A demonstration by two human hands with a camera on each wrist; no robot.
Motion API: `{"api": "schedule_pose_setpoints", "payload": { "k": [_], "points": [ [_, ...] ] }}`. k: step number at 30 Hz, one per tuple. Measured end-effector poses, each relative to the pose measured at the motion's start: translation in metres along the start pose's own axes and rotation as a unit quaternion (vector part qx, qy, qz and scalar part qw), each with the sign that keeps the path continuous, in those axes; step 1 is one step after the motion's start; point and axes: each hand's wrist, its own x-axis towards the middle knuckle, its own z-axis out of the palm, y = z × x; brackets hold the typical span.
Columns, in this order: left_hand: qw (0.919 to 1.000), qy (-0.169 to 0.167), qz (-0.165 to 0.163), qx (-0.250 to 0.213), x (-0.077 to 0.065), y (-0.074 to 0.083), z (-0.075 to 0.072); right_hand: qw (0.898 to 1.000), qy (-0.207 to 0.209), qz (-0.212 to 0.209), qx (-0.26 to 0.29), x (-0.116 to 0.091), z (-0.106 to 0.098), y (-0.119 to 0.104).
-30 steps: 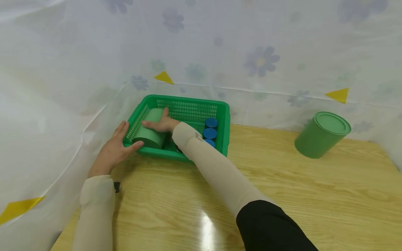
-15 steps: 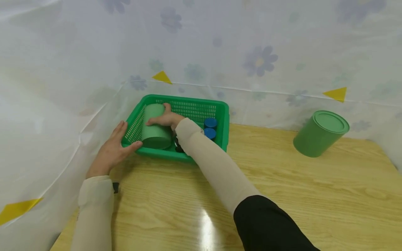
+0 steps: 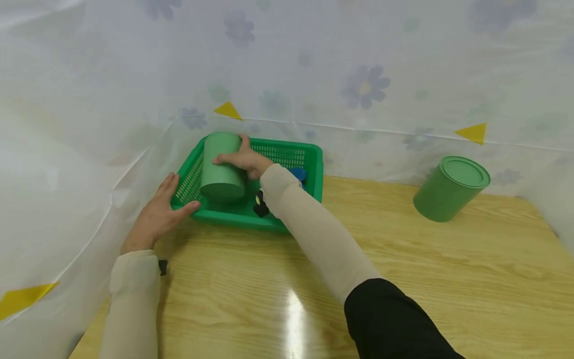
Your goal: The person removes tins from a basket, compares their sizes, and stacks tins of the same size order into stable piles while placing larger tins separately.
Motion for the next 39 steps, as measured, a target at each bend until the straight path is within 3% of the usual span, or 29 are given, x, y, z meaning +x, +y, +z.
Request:
{"api": "schedule_pose_setpoints", "payload": {
  "k": [6,14,25,33,39],
  "points": [
    [1.0,-0.002,0.001,-0.003,-0.001,0.002,0.001,0.999,0.019,-0.024,0.045,-0.012,-0.008,-0.012],
    [1.0,0.002,0.001,-0.006,-0.002,-0.002,-0.001,0.992,0.048,-0.091,0.069,-0.031,-0.02,-0.024],
    [0.9999,0.01,0.007,-0.004,-0.005,-0.008,-0.002,0.977,0.033,-0.154,0.143,-0.053,-0.034,-0.02],
    [1.0,0.002,0.008,-0.002,-0.003,-0.01,-0.001,0.969,0.037,-0.226,0.094,-0.076,-0.055,-0.005],
    [0.9999,-0.002,0.009,0.006,-0.002,-0.01,-0.003,0.952,0.064,-0.288,0.079,-0.101,-0.069,0.005]
  ]
}}
